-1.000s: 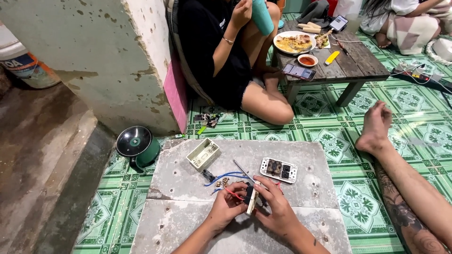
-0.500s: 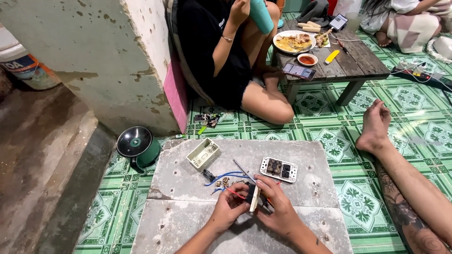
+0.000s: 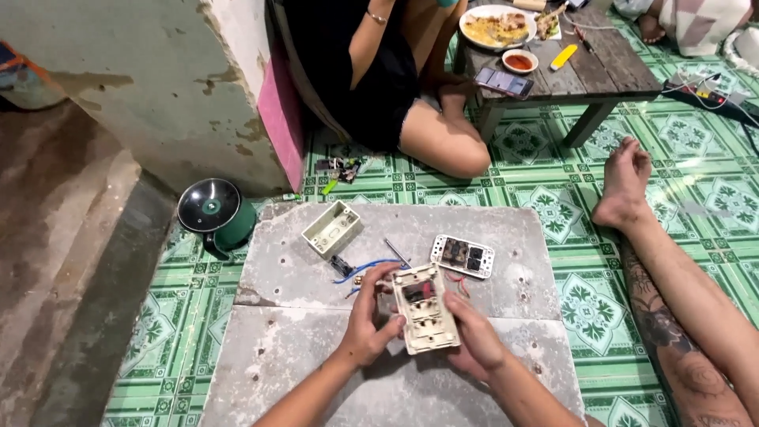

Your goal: Unscrewing terminals on an electrical socket base using a manual screwdriver on a makeshift workbench.

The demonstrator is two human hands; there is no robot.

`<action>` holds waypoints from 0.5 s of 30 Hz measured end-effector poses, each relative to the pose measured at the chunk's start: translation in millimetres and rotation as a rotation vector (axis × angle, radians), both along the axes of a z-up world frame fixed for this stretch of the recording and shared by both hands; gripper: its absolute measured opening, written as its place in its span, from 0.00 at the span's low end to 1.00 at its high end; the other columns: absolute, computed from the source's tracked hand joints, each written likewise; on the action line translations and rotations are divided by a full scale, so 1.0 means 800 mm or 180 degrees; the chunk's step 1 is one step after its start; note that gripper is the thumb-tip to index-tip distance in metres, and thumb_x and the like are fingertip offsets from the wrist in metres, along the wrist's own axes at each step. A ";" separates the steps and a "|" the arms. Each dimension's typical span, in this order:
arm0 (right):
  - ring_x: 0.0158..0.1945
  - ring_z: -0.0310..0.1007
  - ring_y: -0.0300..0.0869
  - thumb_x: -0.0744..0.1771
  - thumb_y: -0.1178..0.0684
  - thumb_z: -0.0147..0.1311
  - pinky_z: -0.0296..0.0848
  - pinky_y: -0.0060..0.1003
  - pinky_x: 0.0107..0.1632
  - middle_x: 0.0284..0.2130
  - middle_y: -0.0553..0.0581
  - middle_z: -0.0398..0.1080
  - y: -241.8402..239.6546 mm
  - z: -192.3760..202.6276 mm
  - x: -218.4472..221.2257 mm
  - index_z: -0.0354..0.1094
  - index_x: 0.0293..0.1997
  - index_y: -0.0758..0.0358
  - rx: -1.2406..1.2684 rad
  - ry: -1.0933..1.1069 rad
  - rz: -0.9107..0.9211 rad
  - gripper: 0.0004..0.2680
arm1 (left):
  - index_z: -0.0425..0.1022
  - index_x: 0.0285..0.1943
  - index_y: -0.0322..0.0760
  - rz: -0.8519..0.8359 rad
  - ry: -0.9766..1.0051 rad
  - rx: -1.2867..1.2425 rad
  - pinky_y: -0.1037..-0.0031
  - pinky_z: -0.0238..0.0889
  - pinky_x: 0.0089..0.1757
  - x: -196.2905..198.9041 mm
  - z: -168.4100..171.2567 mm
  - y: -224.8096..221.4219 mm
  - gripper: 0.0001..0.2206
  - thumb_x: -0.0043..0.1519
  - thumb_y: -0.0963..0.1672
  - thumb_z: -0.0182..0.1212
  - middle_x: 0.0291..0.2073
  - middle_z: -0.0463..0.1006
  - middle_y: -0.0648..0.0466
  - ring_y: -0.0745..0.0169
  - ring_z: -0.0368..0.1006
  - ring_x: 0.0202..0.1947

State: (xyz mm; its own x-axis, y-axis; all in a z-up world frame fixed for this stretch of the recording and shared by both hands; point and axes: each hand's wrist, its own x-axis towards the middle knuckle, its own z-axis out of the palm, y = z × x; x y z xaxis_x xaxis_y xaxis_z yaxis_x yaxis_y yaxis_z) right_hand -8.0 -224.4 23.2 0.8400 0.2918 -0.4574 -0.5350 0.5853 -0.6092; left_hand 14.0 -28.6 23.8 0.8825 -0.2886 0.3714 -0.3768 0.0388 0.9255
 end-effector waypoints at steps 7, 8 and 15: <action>0.50 0.73 0.49 0.70 0.54 0.39 0.76 0.43 0.52 0.57 0.69 0.69 0.009 -0.015 -0.002 0.52 0.73 0.69 0.0062 -0.0320 0.0244 0.21 | 0.73 0.60 0.35 -0.0118 0.0497 -0.0131 0.63 0.61 0.60 0.010 -0.032 0.005 0.18 0.62 0.45 0.55 0.61 0.74 0.47 0.50 0.70 0.61; 0.45 0.75 0.49 0.70 0.51 0.41 0.77 0.43 0.45 0.52 0.68 0.72 0.008 -0.020 -0.001 0.55 0.72 0.68 -0.0285 -0.0227 0.0252 0.21 | 0.75 0.59 0.36 -0.0099 0.0625 -0.0200 0.65 0.63 0.58 0.012 -0.037 0.005 0.16 0.63 0.43 0.56 0.60 0.75 0.47 0.52 0.71 0.58; 0.29 0.71 0.39 0.70 0.55 0.43 0.76 0.34 0.28 0.34 0.60 0.74 0.010 0.002 -0.002 0.66 0.64 0.71 -0.1592 -0.1029 0.0345 0.16 | 0.67 0.67 0.31 -0.0211 0.1436 -0.0837 0.74 0.75 0.49 0.015 -0.030 0.004 0.25 0.58 0.34 0.61 0.52 0.78 0.42 0.58 0.77 0.47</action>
State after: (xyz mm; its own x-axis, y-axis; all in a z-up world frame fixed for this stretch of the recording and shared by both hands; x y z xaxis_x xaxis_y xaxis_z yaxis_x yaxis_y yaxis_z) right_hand -9.9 -216.2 24.6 0.9368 0.1991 -0.2877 -0.3175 0.1385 -0.9381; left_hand 26.0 -25.2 -0.5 0.9544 -0.2975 0.0262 0.0679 0.3019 0.9509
